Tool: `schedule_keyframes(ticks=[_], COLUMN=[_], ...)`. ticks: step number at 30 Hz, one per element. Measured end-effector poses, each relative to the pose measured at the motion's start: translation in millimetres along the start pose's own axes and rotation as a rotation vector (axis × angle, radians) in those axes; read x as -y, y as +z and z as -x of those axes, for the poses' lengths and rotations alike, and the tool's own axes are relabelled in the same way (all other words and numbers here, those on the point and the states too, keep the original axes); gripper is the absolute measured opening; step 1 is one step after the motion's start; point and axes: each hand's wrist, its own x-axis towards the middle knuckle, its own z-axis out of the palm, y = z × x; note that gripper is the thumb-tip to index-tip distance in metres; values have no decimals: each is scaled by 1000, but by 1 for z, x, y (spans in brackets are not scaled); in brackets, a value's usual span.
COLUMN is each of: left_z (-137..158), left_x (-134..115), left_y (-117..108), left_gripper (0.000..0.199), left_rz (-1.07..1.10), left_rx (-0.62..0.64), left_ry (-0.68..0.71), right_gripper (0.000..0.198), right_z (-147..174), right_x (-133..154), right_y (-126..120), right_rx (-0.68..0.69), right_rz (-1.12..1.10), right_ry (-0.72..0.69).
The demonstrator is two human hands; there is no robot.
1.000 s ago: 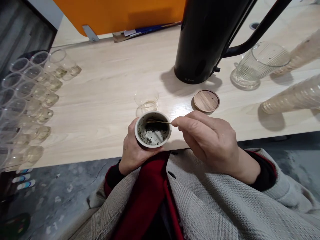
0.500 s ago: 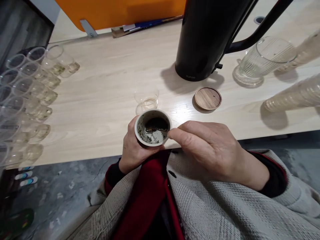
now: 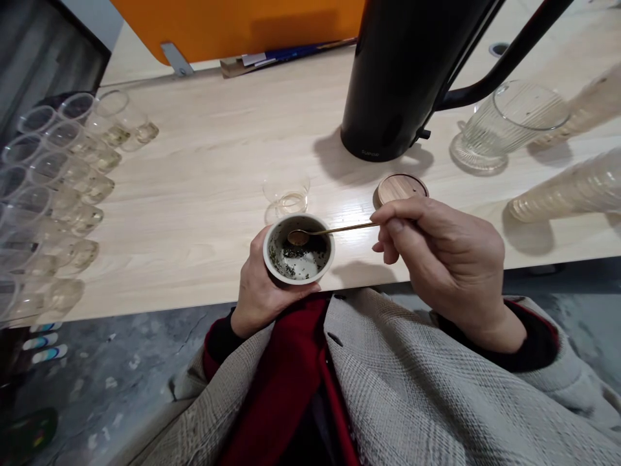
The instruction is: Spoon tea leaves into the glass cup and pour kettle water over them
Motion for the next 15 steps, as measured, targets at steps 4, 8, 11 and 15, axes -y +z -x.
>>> schedule_keyframes(ticks=[4,8,11,15], left_z=[1,1,1,1], left_x=[0,0,0,-1], left_y=[1,1,2,1], left_gripper=[108,108,108,107], left_rz=[6,9,12,14], left_rx=[-10,-15,-21,-8], left_ry=[-5,-5,-6,-21], right_gripper=[16,10,9,12], right_z=[0,-5,-14,-30], right_x=[-7,-10,-9,-2], right_y=[7,10,10,14], right_rx=[-51,-124,-202,-347], right_rz=[-145,-341,-426,-438], right_ry=[113,201,214,46])
